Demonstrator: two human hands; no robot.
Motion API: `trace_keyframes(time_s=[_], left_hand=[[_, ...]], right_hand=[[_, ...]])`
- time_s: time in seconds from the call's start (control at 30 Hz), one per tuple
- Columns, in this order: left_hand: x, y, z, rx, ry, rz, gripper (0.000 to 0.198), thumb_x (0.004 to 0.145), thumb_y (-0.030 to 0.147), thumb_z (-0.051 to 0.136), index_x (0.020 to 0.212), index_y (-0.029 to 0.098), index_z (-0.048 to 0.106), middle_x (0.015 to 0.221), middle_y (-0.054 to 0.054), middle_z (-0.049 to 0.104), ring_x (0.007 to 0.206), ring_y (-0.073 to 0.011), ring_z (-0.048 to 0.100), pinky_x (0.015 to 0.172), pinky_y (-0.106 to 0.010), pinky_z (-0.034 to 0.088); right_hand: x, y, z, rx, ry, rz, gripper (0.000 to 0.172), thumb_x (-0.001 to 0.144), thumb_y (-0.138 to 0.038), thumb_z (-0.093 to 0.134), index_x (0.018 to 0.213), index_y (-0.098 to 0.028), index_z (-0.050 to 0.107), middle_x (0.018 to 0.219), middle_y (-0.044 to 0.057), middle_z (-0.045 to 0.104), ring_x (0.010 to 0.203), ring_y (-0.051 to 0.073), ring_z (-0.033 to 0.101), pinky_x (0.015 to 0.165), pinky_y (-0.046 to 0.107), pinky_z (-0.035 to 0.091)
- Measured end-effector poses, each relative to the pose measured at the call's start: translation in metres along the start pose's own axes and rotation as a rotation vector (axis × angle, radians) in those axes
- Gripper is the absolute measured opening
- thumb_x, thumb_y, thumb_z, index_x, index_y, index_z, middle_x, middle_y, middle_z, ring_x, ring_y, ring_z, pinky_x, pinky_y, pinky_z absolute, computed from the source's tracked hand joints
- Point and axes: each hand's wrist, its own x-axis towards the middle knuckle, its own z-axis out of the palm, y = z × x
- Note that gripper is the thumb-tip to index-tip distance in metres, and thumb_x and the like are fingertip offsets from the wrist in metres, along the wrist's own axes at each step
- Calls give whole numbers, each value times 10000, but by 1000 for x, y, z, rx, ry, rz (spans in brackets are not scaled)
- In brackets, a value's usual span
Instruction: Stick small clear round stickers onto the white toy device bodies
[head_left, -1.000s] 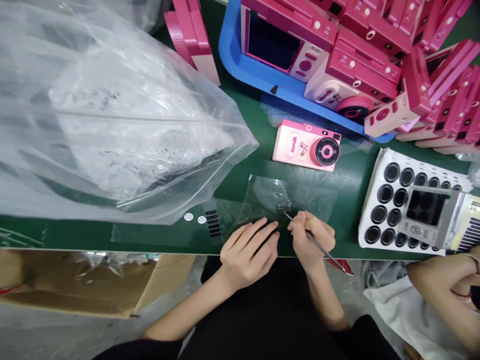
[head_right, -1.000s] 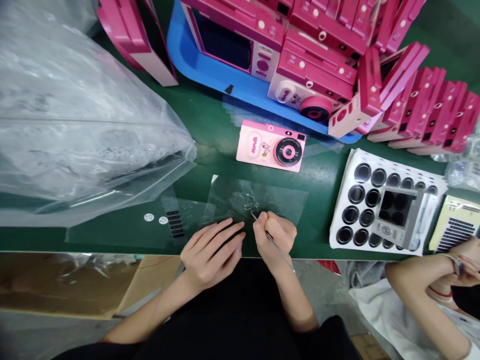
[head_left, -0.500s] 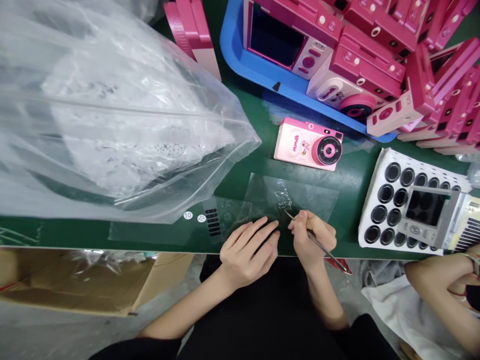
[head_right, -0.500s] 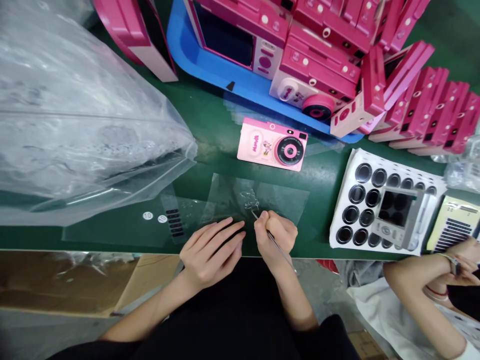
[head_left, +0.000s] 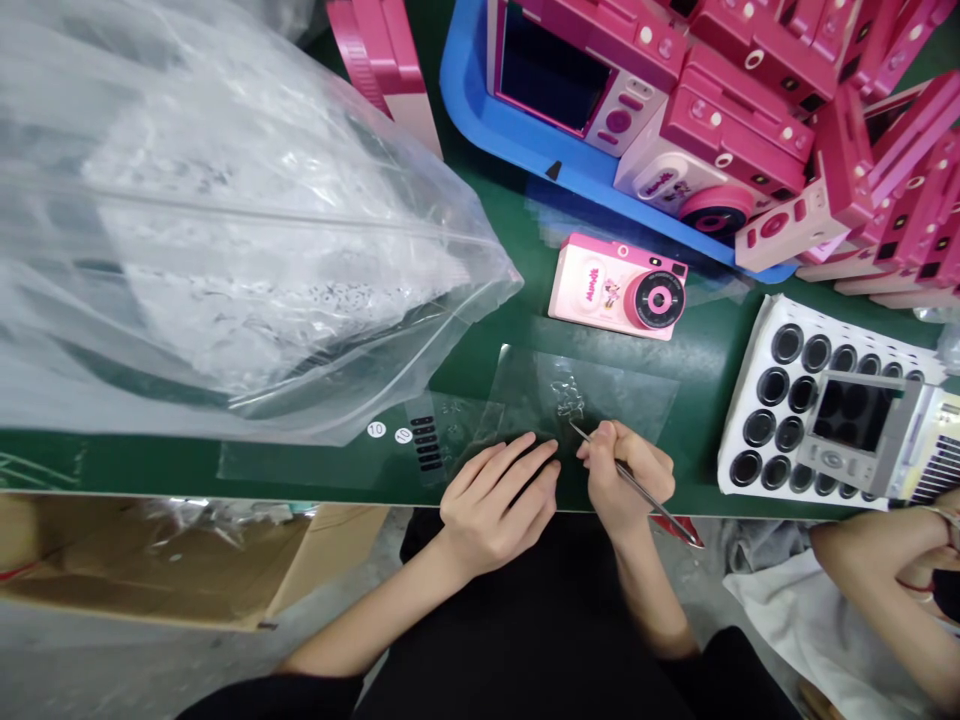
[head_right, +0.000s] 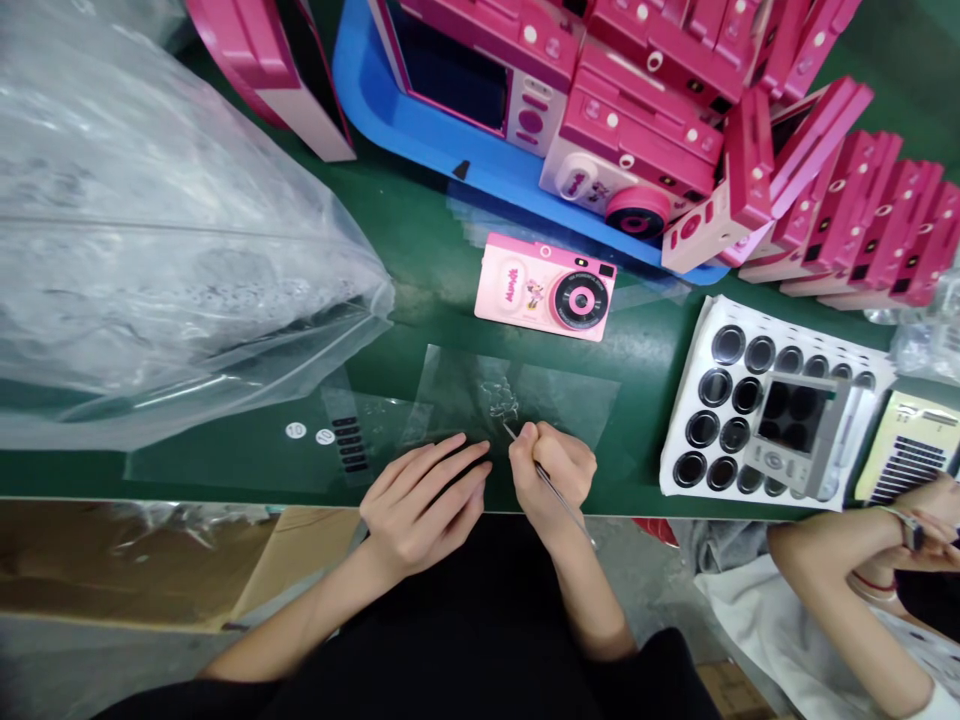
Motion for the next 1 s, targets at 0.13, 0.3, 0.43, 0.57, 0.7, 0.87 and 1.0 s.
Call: trace_keyframes(time_s=[0.13,0.3,0.43,0.57,0.7,0.87,1.0], left_hand=[[-1,0,0,-1,2,1,114,821,101,665,898,166,718,966,-29,795,927,-210,747,829,-304,525],[-1,0,2,-6,2,-5,120,820,96,659,899,162,720,972,-33,795,930,-216,748,824,-309,525],[0,0,1,-11,1,-5,121,817,92,661,897,158,721,968,-35,796,923,-216,749,821,-311,524],[0,0,0,-10,-2,-3,121,814,92,662,896,157,722,963,-35,796,914,-216,750,818,-311,524],[0,0,0,-4,0,0,120,820,96,656,898,160,721,966,-32,796,916,-213,750,813,-309,526],[0,-1,1,0,-2,-1,118,819,96,660,896,162,721,964,-30,796,918,-214,749,812,-310,527],[0,-1,1,-6,-4,2,122,815,94,663,901,158,721,968,-35,796,921,-217,749,810,-312,527]], right_hand=[[0,1,0,25,7,-25,443,907,-99,539,534,-214,329,425,-75,449,379,60,480,407,191,396],[1,-1,0,10,11,-20,439,897,-75,542,531,-207,339,430,-77,450,371,52,461,405,187,382],[1,-1,1,1,8,-7,435,902,-92,544,531,-208,350,431,-75,455,374,56,463,408,189,390],[0,-1,0,-6,4,-1,433,909,-108,541,533,-209,349,434,-73,456,379,58,465,414,192,395],[1,-1,0,-1,-12,-4,433,912,-114,537,534,-212,349,431,-72,450,380,59,462,411,196,393],[1,-1,-1,7,-11,3,430,914,-110,536,539,-210,352,435,-72,454,382,59,467,412,194,394],[1,-2,-1,-16,-20,12,424,915,-114,541,539,-209,367,438,-73,451,383,58,463,417,194,395]])
